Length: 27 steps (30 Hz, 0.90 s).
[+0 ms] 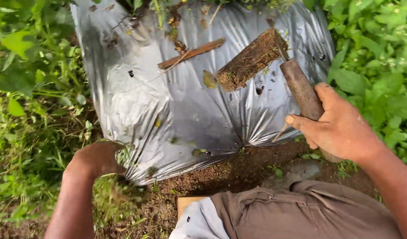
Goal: Using a hand hoe to scrape weeds from the soil and pulling them out by hand in a garden bed.
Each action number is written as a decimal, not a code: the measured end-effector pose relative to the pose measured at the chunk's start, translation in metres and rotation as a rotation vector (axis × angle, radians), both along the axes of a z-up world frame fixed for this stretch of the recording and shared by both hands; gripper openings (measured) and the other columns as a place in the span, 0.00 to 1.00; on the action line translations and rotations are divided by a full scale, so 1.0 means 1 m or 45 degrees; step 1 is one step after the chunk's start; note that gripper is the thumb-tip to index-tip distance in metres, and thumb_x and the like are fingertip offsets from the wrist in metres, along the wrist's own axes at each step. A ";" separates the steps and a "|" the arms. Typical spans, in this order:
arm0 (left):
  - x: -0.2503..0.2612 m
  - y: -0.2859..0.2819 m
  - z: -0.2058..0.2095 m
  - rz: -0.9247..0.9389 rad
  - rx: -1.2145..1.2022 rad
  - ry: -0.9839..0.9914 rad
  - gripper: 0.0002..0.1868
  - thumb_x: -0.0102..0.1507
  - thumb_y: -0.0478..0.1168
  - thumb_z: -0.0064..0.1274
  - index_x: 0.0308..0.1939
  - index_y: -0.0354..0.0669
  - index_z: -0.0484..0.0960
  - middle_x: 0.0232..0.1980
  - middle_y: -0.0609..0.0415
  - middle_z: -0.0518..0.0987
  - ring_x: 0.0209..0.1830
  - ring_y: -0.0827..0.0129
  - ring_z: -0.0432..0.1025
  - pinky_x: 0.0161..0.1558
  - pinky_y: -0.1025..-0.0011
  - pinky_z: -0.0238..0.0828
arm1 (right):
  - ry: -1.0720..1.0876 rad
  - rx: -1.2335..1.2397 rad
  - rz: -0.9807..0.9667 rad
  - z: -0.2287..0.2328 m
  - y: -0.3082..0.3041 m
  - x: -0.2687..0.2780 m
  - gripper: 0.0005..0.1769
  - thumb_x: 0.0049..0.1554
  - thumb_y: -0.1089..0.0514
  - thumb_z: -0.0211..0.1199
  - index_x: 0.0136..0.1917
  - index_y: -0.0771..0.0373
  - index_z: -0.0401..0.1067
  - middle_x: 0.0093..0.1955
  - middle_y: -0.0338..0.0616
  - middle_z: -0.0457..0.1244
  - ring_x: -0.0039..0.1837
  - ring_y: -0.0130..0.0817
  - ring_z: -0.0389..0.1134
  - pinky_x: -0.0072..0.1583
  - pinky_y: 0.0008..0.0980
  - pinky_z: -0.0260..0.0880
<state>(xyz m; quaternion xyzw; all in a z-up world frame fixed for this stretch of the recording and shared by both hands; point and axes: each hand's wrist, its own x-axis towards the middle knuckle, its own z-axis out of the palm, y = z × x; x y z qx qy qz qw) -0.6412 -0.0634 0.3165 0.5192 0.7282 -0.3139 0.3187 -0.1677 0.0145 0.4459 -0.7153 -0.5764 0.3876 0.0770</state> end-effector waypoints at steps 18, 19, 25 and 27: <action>0.522 0.134 -0.073 -1.795 0.260 -0.728 0.22 0.69 0.42 0.49 0.67 0.47 0.75 0.63 0.40 0.77 0.64 0.44 0.73 0.63 0.47 0.72 | 1.037 0.708 -1.312 -0.124 -0.142 0.347 0.16 0.63 0.61 0.63 0.56 0.66 0.58 0.30 0.42 0.56 0.25 0.31 0.61 0.27 0.37 0.68; 0.554 0.131 -0.089 -1.826 0.238 -0.725 0.22 0.69 0.42 0.49 0.67 0.47 0.75 0.63 0.40 0.77 0.64 0.44 0.73 0.63 0.47 0.72 | 1.041 0.713 -1.348 -0.149 -0.152 0.360 0.16 0.63 0.61 0.63 0.56 0.66 0.58 0.30 0.42 0.56 0.25 0.31 0.61 0.27 0.37 0.68; 0.696 0.100 -0.190 -2.703 0.276 -0.755 0.30 0.64 0.46 0.59 0.69 0.57 0.71 0.75 0.53 0.64 0.76 0.50 0.58 0.63 0.48 0.69 | 1.077 0.469 -1.820 -0.247 -0.194 0.414 0.19 0.58 0.62 0.63 0.56 0.65 0.56 0.33 0.37 0.54 0.28 0.27 0.60 0.29 0.35 0.68; 0.730 0.095 -0.216 -3.148 0.074 -0.270 0.43 0.59 0.53 0.64 0.76 0.70 0.61 0.84 0.61 0.50 0.84 0.53 0.38 0.74 0.37 0.44 | 1.096 0.346 -1.917 -0.275 -0.208 0.422 0.19 0.57 0.63 0.63 0.56 0.67 0.57 0.33 0.39 0.54 0.27 0.28 0.60 0.28 0.37 0.68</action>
